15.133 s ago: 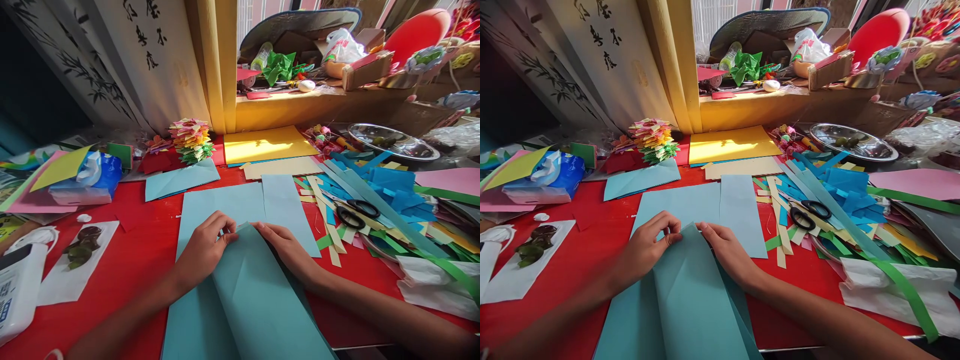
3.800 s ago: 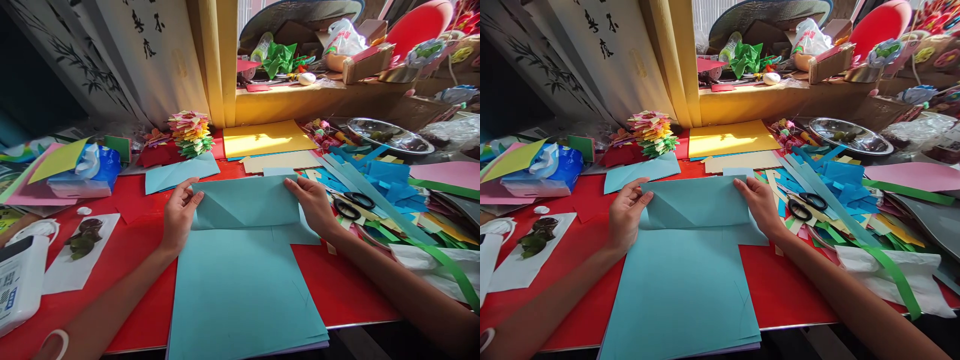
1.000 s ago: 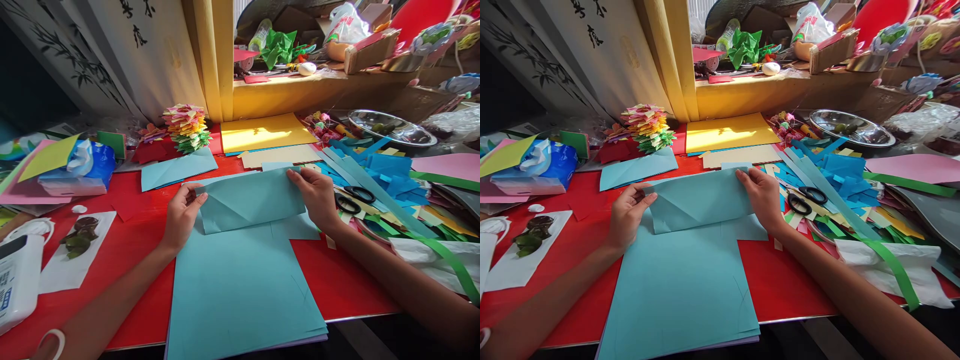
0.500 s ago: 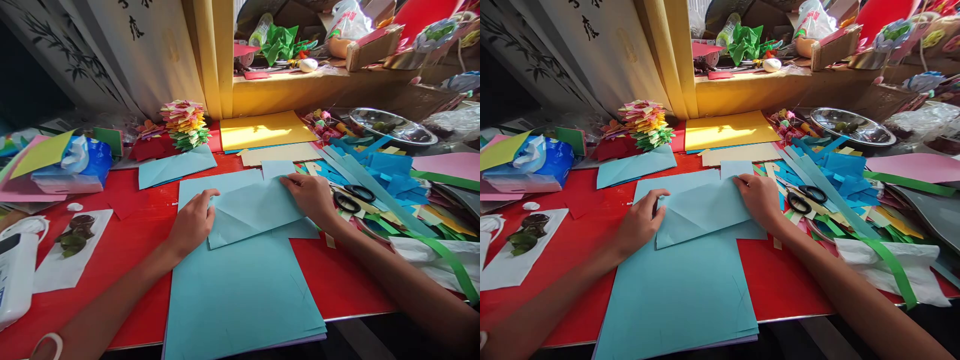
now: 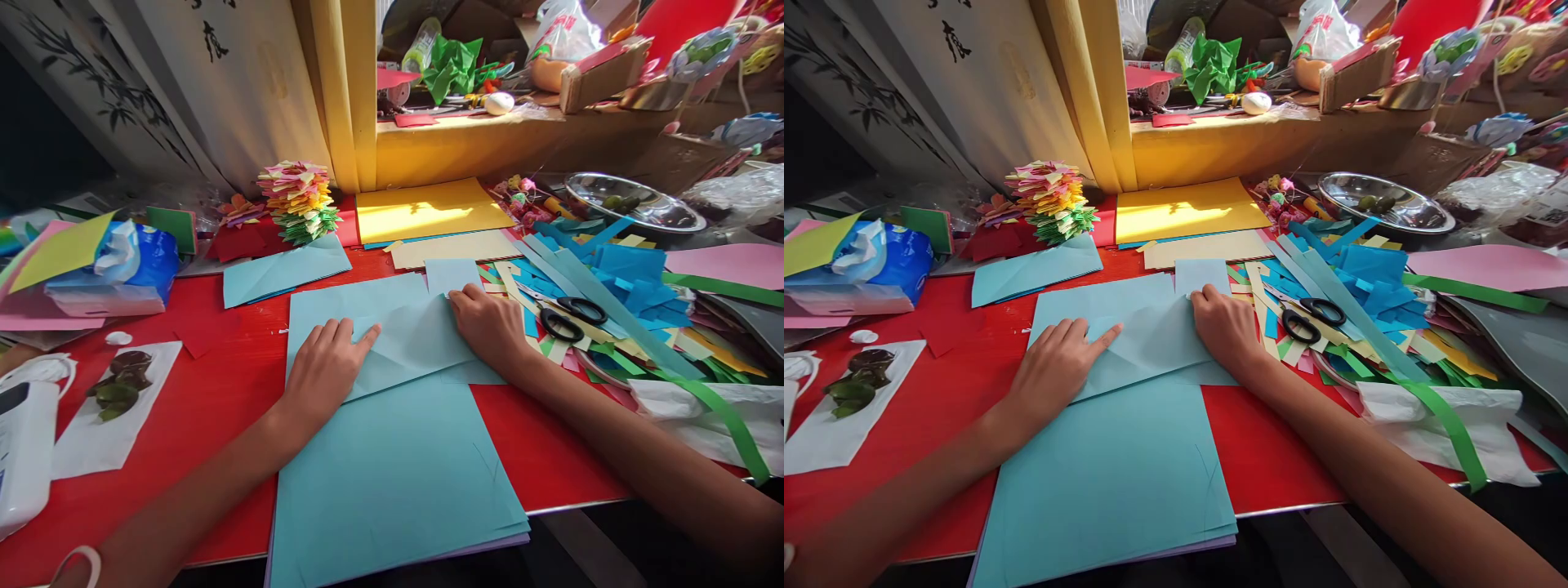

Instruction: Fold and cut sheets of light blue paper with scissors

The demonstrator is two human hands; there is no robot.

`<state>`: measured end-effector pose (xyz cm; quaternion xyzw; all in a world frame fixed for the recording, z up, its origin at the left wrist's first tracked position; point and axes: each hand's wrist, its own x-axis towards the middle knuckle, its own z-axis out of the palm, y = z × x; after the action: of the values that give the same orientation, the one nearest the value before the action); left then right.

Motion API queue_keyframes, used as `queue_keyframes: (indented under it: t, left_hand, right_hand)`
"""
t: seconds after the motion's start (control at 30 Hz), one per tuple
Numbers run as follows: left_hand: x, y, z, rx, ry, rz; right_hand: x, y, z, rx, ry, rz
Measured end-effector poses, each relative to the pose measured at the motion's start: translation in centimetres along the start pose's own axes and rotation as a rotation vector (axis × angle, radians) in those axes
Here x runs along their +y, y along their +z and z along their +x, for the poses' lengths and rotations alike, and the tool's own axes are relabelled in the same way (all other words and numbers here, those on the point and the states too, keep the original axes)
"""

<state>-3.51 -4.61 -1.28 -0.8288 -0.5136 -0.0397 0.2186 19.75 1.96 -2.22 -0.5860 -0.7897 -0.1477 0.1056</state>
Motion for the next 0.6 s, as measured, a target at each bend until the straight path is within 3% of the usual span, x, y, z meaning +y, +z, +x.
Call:
queue_keyframes:
  t: [0.47, 0.53, 0.6]
  left_hand:
    - [0.2, -2.0, 0.9, -0.088, 0.040, 0.178]
    - [0.7, -2.5, 1.5, -0.060, 0.053, 0.200]
    - [1.7, -3.0, 2.2, 0.004, 0.156, 0.163]
  right_hand:
    - [-0.7, -0.9, -0.1, -0.097, -0.074, -0.119]
    - [-0.7, -0.9, 0.0, -0.099, -0.080, -0.116]
    - [-0.8, -0.9, 0.1, -0.096, -0.083, -0.113]
